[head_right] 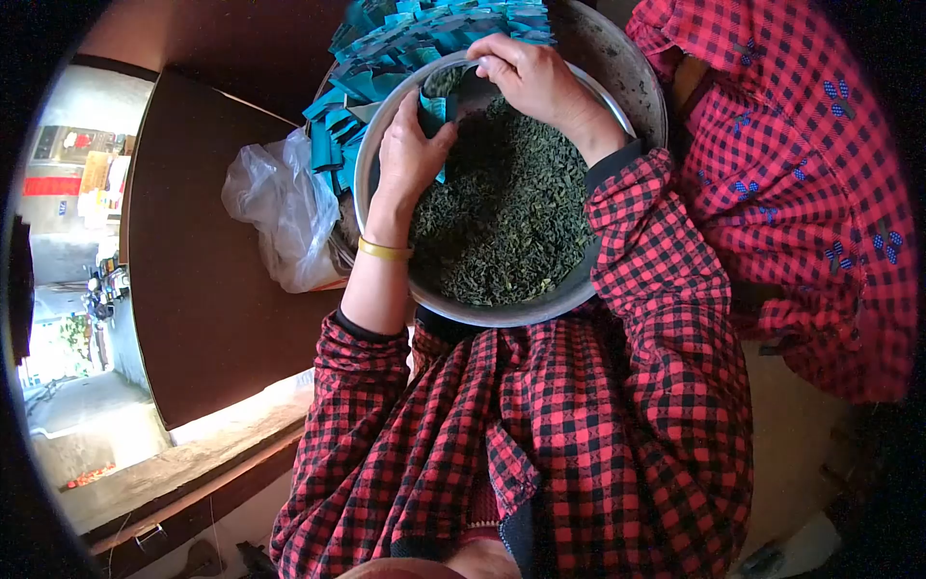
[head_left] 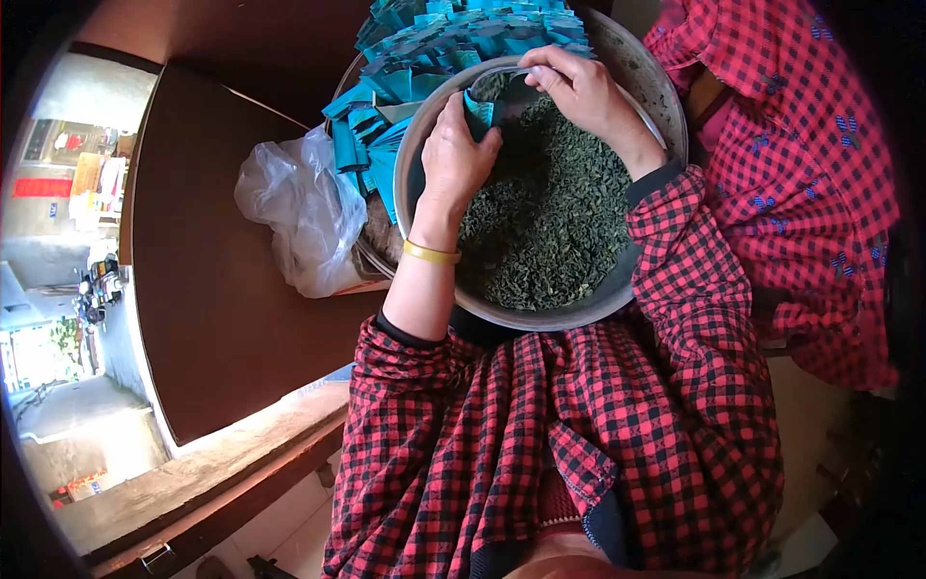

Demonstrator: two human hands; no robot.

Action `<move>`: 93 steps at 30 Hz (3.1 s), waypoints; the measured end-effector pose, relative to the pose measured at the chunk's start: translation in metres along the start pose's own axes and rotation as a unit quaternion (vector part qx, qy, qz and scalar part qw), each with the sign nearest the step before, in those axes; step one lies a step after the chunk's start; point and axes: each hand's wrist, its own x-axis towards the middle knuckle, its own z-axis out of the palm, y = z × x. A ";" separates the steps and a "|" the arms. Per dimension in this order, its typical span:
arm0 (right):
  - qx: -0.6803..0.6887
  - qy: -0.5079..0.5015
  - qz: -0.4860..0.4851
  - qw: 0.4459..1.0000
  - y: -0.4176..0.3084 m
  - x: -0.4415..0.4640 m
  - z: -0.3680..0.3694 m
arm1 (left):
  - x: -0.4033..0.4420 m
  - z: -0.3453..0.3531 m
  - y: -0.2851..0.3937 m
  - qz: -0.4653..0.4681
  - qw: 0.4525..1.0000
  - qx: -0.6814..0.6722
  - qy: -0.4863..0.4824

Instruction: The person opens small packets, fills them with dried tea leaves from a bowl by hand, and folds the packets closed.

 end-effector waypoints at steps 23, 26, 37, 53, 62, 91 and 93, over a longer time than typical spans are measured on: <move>0.073 -0.440 0.235 0.864 0.001 -0.010 0.021 | 0.003 0.000 -0.001 -0.003 0.999 -0.021 0.044; 0.049 -0.342 0.264 0.901 0.005 -0.001 0.001 | 0.002 -0.002 0.000 0.015 0.998 -0.015 0.056; 0.051 0.071 0.042 0.995 0.011 0.004 0.001 | 0.002 -0.003 0.002 0.001 1.000 0.009 0.016; -0.263 -0.250 0.037 0.931 -0.010 -0.022 0.017 | 0.002 0.000 0.000 0.000 0.999 0.001 0.045; 0.030 -0.383 0.185 0.905 -0.013 -0.009 0.017 | 0.003 -0.002 0.000 -0.007 0.999 -0.007 0.044; -0.226 -0.212 0.049 0.949 0.008 -0.029 0.036 | 0.004 -0.006 0.009 -0.024 0.996 -0.059 0.066; 0.002 -0.346 0.008 0.938 0.007 -0.038 0.053 | 0.006 -0.006 0.008 -0.010 0.993 -0.069 0.098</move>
